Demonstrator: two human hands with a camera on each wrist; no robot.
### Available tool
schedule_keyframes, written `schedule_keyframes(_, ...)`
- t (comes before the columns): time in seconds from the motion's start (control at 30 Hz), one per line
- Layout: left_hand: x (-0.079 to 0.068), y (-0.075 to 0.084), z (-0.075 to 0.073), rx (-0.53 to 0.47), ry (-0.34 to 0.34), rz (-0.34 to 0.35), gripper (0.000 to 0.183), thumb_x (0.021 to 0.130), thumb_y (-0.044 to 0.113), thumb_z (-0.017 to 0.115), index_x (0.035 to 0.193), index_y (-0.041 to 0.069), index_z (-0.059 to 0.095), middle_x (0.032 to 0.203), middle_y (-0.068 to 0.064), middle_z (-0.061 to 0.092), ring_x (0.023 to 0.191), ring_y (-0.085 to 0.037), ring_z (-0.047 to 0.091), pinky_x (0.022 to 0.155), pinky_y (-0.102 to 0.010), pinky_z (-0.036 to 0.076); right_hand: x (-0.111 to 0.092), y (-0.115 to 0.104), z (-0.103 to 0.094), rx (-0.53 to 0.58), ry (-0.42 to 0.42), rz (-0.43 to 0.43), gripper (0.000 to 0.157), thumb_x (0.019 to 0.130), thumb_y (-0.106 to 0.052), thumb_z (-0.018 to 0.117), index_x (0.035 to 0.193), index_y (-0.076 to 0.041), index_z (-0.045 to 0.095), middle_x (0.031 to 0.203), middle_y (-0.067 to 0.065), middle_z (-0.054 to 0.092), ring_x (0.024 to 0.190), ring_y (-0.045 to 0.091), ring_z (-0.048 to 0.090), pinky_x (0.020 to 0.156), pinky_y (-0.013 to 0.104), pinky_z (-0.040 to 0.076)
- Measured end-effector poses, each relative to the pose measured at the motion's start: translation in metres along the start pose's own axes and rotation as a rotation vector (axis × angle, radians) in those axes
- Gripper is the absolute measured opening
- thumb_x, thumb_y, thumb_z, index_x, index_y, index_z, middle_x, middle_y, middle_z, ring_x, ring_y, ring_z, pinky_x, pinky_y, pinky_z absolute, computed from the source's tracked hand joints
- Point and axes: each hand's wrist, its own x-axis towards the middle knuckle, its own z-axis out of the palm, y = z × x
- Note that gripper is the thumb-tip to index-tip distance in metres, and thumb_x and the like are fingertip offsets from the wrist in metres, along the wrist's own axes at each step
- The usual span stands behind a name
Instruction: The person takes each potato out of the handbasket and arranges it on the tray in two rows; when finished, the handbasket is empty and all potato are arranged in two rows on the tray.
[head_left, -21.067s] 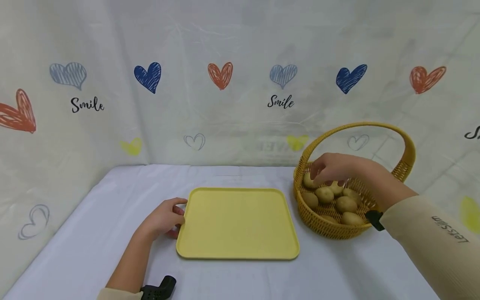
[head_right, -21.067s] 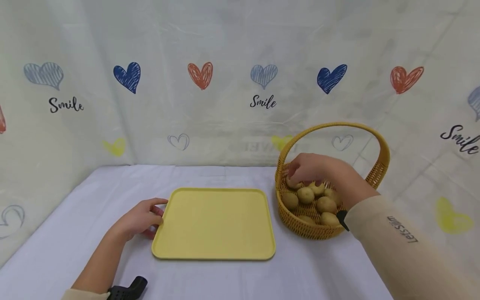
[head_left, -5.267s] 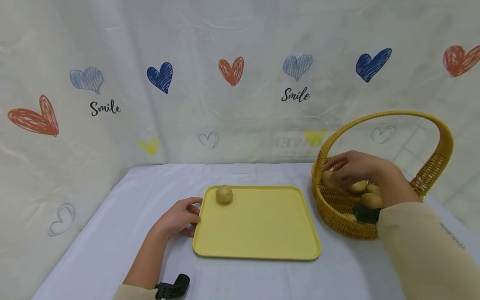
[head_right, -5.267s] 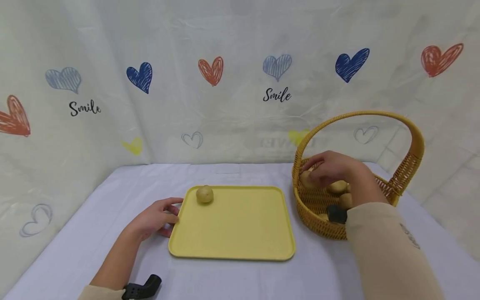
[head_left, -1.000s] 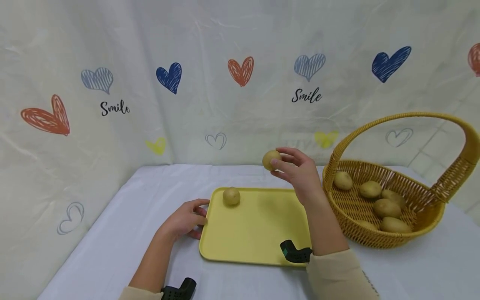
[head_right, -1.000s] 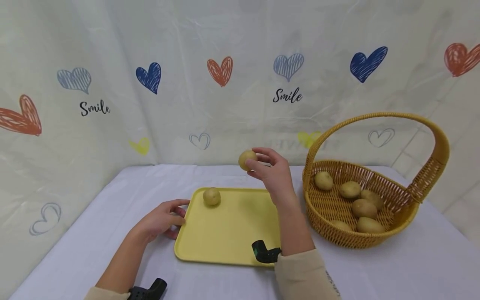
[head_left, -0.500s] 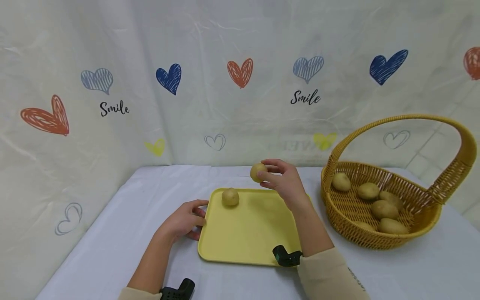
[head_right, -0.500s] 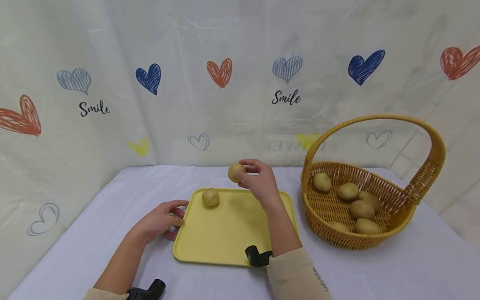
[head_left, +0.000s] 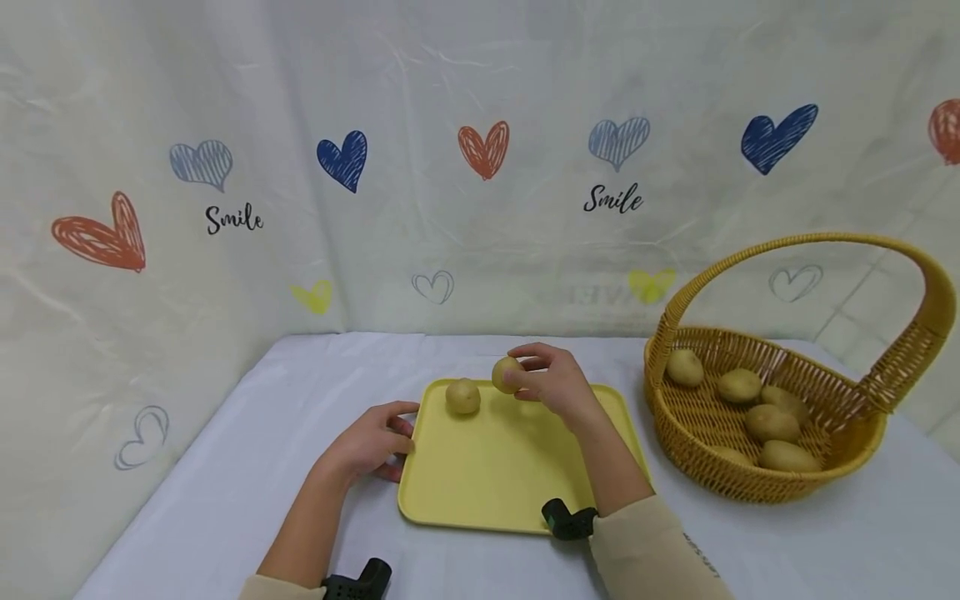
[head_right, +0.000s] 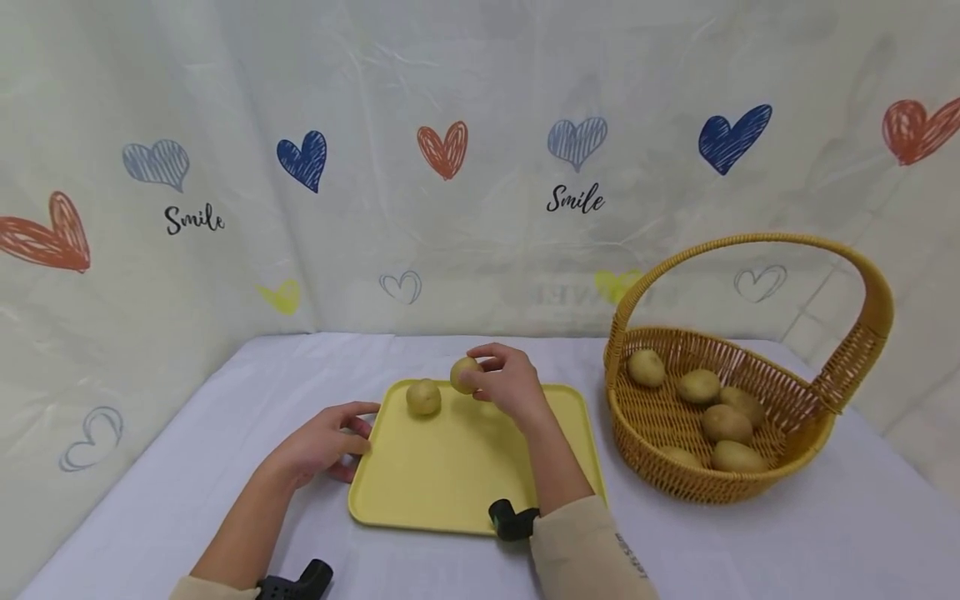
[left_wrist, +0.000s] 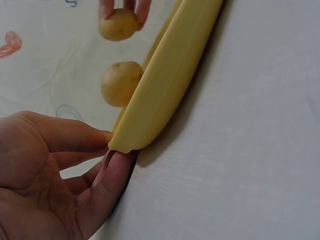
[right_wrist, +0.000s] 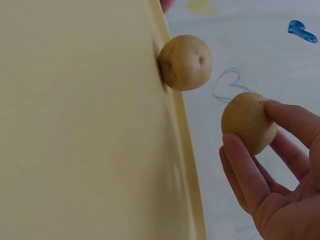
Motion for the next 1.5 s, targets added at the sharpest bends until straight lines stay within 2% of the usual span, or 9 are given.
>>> schedule_keyframes(0.23, -0.001, 0.000, -0.003, 0.013, 0.007, -0.005, 0.067, 0.087, -0.006, 0.064, 0.150, 0.009, 0.051, 0.110, -0.012, 0.055, 0.084, -0.024, 0.060, 0.057, -0.037, 0.061, 0.005, 0.011, 0.007, -0.098, -0.042, 0.020, 0.038, 0.091, -0.010, 0.075, 0.128, -0.004, 0.068, 0.125, 0.022, 0.063, 0.094, 0.027, 0.072, 0.088, 0.045, 0.063)
schedule_keyframes(0.43, 0.000, -0.002, -0.001, 0.003, 0.006, -0.001, 0.067, 0.086, -0.006, 0.064, 0.150, 0.010, 0.052, 0.110, -0.012, 0.056, 0.084, -0.023, 0.060, 0.057, -0.037, 0.061, 0.003, 0.011, 0.010, -0.203, -0.068, 0.025, 0.037, 0.091, -0.013, 0.076, 0.126, -0.004, 0.069, 0.121, 0.022, 0.066, 0.089, 0.027, 0.073, 0.082, 0.042, 0.064)
schedule_keyframes(0.97, -0.002, 0.000, 0.000, 0.006, 0.005, -0.010, 0.066, 0.087, -0.006, 0.064, 0.150, 0.010, 0.052, 0.110, -0.012, 0.056, 0.084, -0.024, 0.061, 0.058, -0.037, 0.061, 0.000, 0.012, 0.014, -0.259, -0.063, 0.034, 0.034, 0.088, -0.012, 0.079, 0.121, -0.006, 0.073, 0.113, 0.018, 0.071, 0.089, 0.026, 0.071, 0.076, 0.038, 0.064)
schedule_keyframes(1.13, -0.002, 0.001, 0.000, 0.007, 0.005, -0.009, 0.066, 0.087, -0.005, 0.064, 0.149, 0.010, 0.052, 0.110, -0.012, 0.056, 0.084, -0.024, 0.060, 0.058, -0.037, 0.061, 0.000, 0.011, 0.014, -0.289, -0.073, 0.045, 0.034, 0.088, -0.013, 0.079, 0.121, -0.007, 0.073, 0.114, 0.017, 0.070, 0.087, 0.023, 0.071, 0.075, 0.037, 0.063)
schedule_keyframes(1.33, -0.001, 0.002, 0.001, 0.009, 0.001, -0.012, 0.066, 0.087, -0.005, 0.064, 0.150, 0.010, 0.051, 0.111, -0.012, 0.056, 0.085, -0.024, 0.060, 0.058, -0.036, 0.061, 0.001, 0.011, 0.012, -0.321, -0.089, 0.052, 0.035, 0.088, -0.016, 0.078, 0.123, -0.010, 0.073, 0.118, 0.017, 0.069, 0.075, 0.025, 0.068, 0.068, 0.035, 0.058)
schedule_keyframes(1.5, -0.002, 0.003, 0.002, -0.004, -0.004, -0.017, 0.067, 0.087, -0.006, 0.064, 0.151, 0.010, 0.051, 0.109, -0.012, 0.056, 0.083, -0.023, 0.061, 0.057, -0.037, 0.061, 0.000, 0.012, 0.011, -0.330, -0.109, 0.062, 0.038, 0.089, -0.017, 0.077, 0.126, -0.012, 0.072, 0.124, 0.018, 0.067, 0.078, 0.026, 0.067, 0.066, 0.035, 0.056)
